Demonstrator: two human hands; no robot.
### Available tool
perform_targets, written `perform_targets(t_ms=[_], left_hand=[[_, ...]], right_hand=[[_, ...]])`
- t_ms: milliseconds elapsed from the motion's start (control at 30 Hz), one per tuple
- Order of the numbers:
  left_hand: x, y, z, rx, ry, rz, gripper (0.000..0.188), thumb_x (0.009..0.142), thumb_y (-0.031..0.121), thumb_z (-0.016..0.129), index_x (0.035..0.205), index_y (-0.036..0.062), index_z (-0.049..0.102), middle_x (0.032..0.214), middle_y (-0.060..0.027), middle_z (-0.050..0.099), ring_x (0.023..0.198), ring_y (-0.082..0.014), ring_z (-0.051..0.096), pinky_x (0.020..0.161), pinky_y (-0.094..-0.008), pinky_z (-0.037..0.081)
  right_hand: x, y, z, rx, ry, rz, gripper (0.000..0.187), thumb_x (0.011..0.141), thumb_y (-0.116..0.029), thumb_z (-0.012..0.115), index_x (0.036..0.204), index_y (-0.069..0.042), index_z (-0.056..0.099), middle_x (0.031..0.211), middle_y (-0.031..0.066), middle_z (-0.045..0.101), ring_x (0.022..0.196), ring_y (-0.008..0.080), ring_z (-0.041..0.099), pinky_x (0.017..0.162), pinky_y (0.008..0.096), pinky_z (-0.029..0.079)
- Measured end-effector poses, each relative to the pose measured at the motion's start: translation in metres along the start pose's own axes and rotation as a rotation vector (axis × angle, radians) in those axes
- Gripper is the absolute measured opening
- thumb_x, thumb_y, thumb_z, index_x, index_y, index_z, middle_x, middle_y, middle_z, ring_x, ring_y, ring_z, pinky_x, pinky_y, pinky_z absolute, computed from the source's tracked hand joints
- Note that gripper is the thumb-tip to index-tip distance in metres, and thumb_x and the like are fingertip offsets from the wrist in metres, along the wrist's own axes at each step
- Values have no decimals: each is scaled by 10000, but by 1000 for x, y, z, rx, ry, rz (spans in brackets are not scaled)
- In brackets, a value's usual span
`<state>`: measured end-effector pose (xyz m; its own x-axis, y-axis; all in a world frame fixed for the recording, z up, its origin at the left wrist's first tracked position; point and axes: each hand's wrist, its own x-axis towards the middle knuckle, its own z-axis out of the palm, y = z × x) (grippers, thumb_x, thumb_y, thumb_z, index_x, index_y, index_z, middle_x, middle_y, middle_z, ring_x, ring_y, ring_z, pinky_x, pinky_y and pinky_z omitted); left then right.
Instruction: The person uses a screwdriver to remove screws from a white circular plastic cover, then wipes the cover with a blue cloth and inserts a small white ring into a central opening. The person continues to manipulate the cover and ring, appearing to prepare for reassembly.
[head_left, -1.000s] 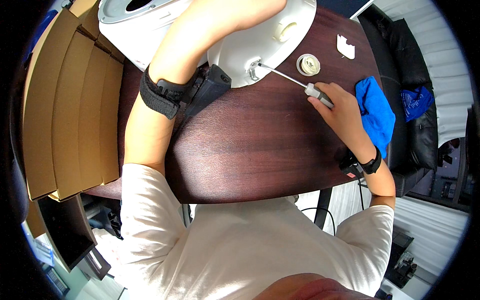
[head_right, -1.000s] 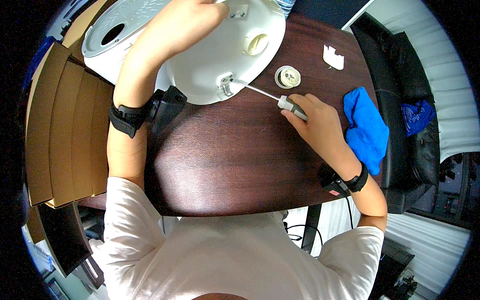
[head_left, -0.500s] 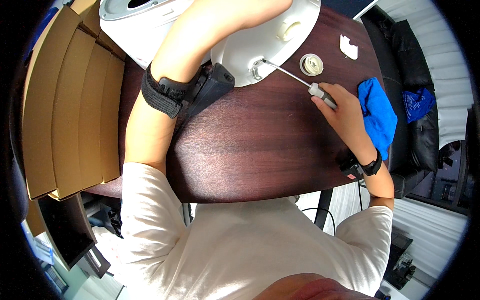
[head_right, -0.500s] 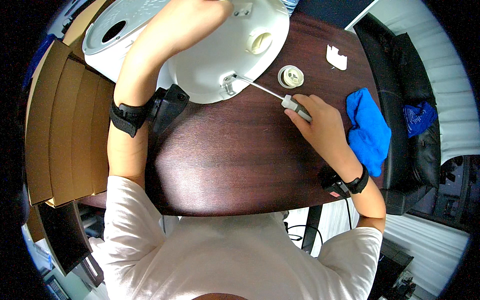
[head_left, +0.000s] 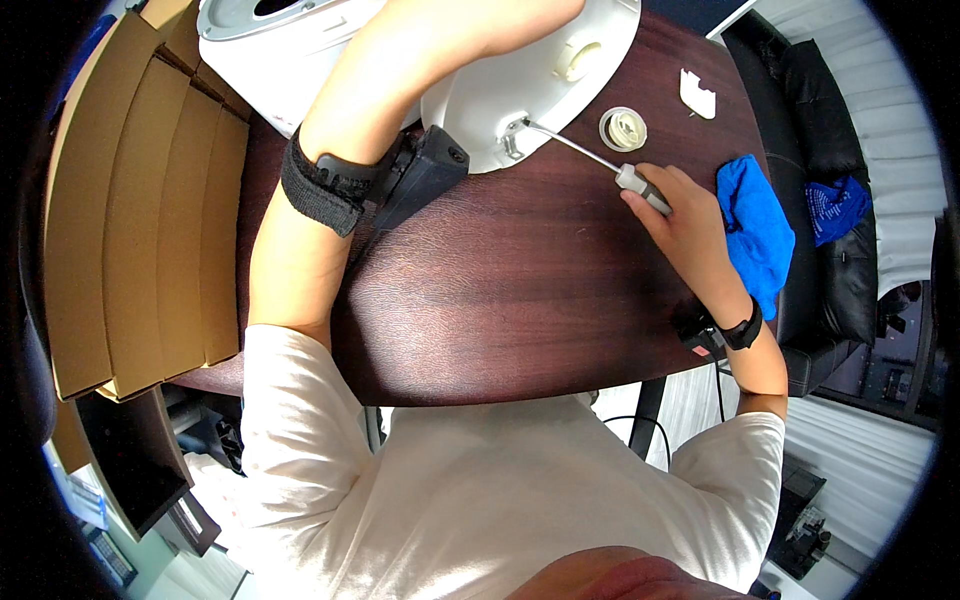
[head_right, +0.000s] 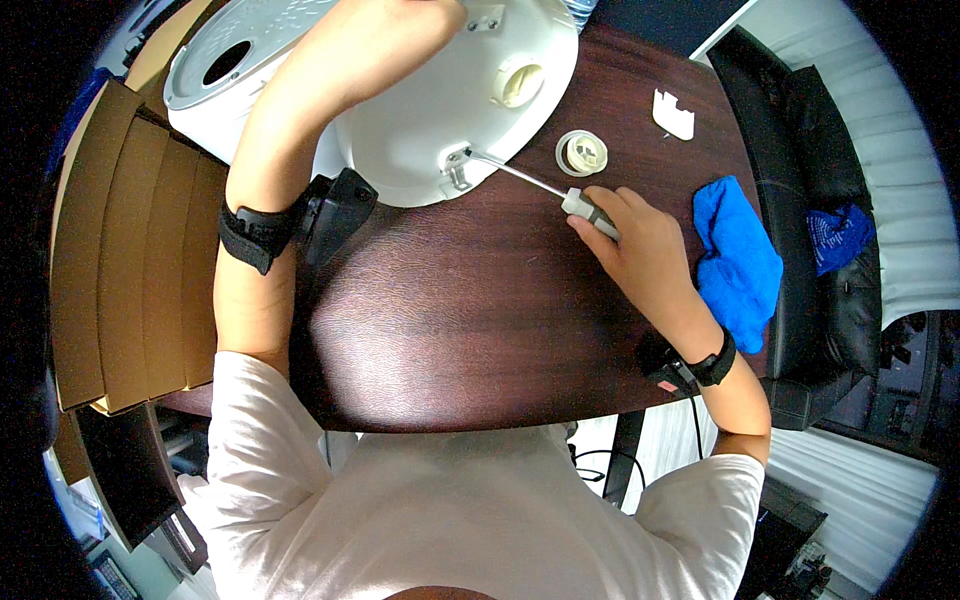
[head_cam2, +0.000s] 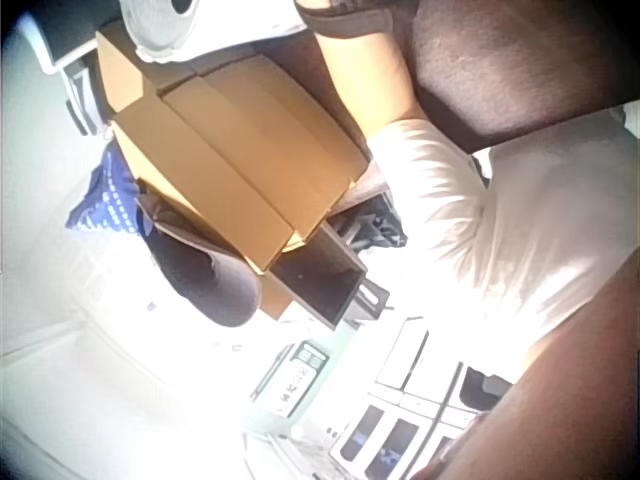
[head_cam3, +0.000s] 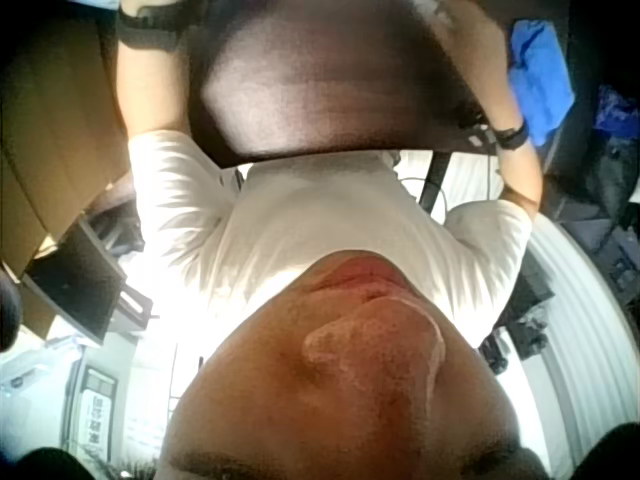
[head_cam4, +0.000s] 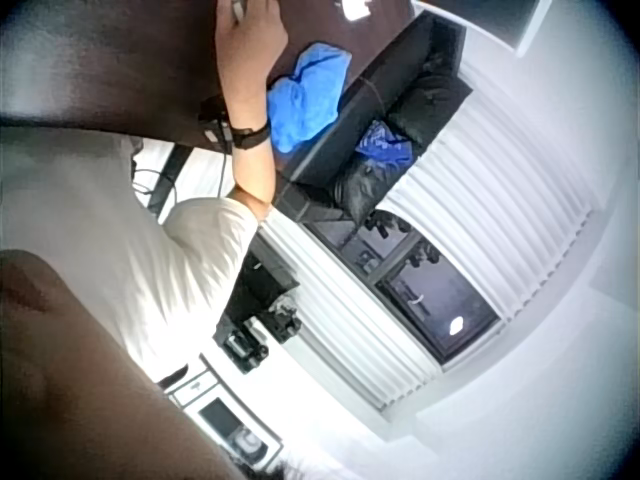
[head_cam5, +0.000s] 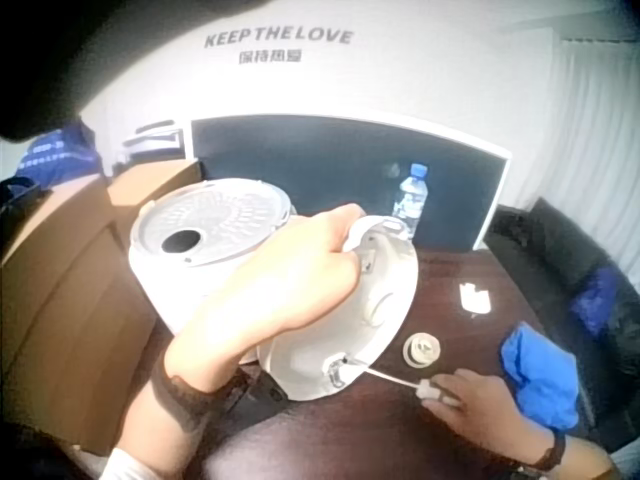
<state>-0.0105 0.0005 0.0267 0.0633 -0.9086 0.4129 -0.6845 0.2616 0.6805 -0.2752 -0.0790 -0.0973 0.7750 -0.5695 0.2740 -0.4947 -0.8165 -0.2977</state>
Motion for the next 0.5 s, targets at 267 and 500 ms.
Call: perform_targets(t_ms=[267,500], left_hand=[[7,-8,4,27,-8,-16,288,816,90,433,1031,-15,593,916,-270,668,914,-411,650,815,-441,488],[2,6,4,74,-20,-15,285,813,89,426,1027,-15,584,919,-279,663,917,-419,646,823,-451,486]], right_hand=[[-5,-1,13,135,-59,115,281,893,-271,670,1021,-22,640,839,192,669,754,370,662,633,425,519],[-15,-5,29,553,-192,295,309,940,-291,631,950,18,645,649,117,580,535,152,543,513,303,417]])
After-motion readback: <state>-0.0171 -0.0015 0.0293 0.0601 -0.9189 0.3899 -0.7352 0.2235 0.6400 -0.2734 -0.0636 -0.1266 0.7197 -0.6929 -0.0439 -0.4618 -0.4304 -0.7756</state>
